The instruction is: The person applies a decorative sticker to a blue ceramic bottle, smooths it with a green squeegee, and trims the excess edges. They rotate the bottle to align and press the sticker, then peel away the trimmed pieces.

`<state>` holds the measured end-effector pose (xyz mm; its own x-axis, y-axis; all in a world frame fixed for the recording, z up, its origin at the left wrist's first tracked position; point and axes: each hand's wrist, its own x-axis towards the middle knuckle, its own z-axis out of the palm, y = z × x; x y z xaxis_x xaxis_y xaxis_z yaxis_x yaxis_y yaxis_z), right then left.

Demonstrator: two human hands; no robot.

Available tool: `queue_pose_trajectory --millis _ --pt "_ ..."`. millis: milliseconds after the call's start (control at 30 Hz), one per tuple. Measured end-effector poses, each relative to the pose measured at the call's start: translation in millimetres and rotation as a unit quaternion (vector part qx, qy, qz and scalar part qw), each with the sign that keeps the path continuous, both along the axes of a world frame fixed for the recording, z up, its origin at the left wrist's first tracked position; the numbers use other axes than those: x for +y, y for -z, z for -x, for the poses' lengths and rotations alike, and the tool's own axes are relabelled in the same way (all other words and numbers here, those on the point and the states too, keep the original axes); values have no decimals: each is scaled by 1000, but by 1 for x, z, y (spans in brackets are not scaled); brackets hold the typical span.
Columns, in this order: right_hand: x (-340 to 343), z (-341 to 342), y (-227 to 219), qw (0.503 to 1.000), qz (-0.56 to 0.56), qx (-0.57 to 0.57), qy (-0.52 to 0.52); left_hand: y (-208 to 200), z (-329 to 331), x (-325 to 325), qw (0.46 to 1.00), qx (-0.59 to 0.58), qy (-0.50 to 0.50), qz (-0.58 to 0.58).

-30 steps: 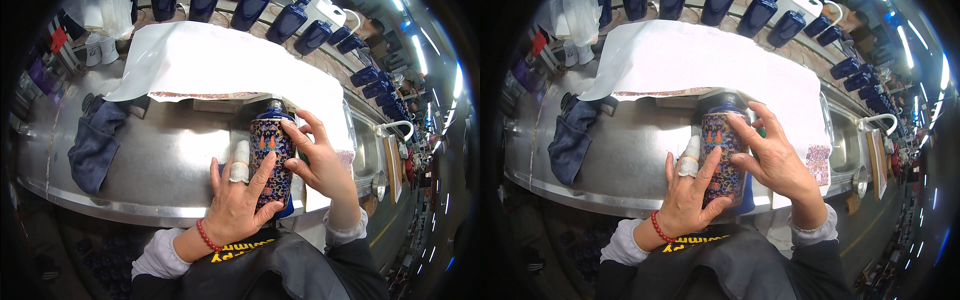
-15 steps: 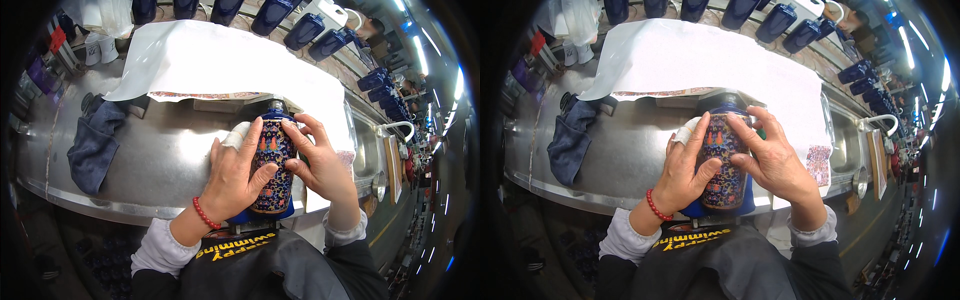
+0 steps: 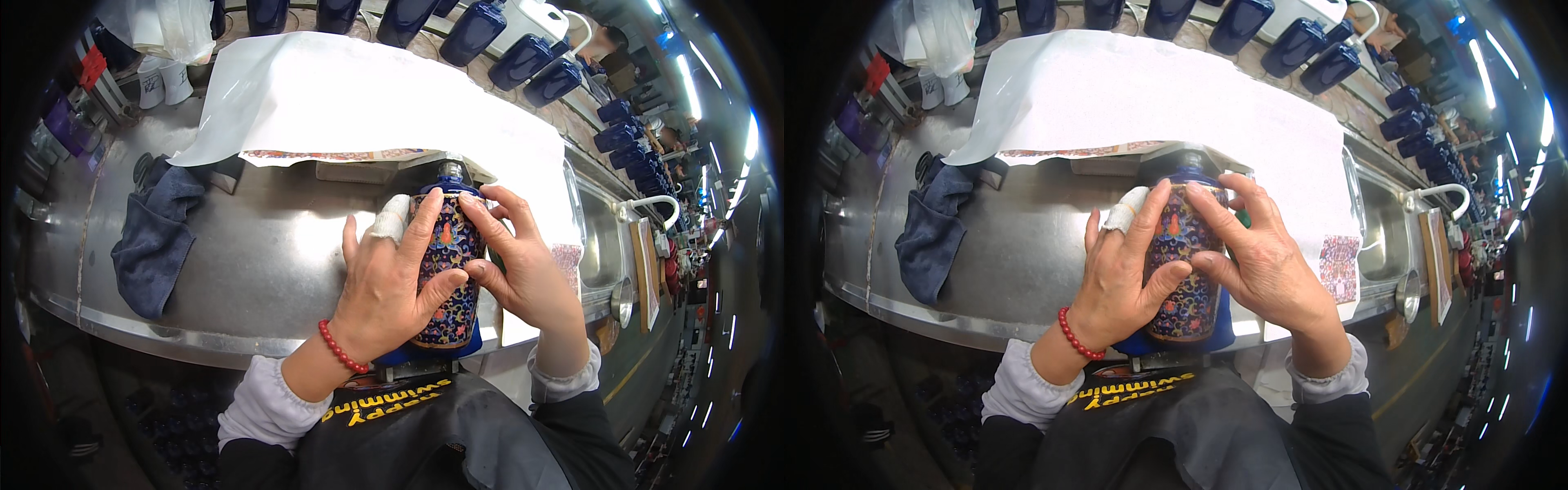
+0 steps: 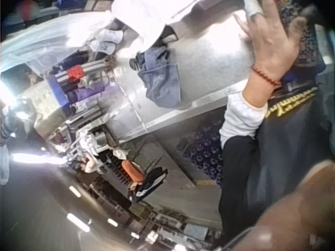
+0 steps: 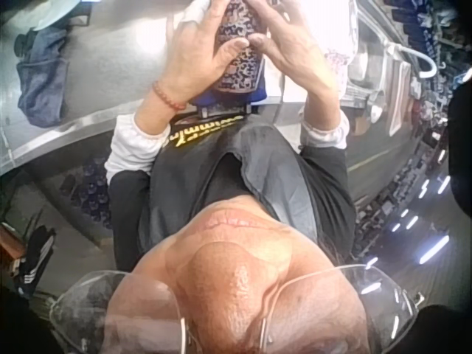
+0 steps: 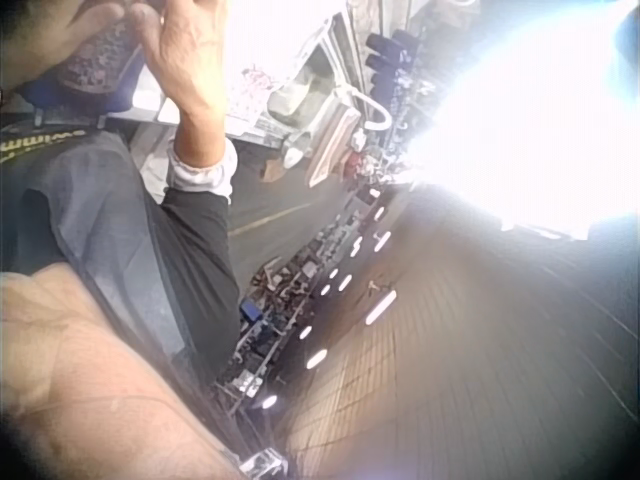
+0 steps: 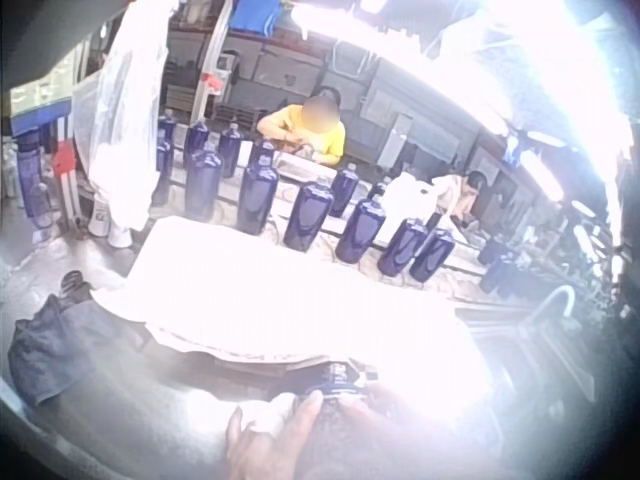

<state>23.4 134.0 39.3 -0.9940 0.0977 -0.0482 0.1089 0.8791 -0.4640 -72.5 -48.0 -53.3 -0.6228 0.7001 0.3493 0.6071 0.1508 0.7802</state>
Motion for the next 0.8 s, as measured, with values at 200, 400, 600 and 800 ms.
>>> queue_pose_trajectory --millis 200,400,600,800 --pt "-2 0 0 1000 12 23 1 2 1 1 997 -29 -7 -66" --pt "-1 -2 2 1000 0 29 -1 2 -2 1 999 -13 2 -34" --pt "3 -13 6 999 20 35 11 4 -4 -4 998 -27 13 -56" --pt "0 -25 18 995 82 46 22 6 -5 -2 999 -3 8 -42"
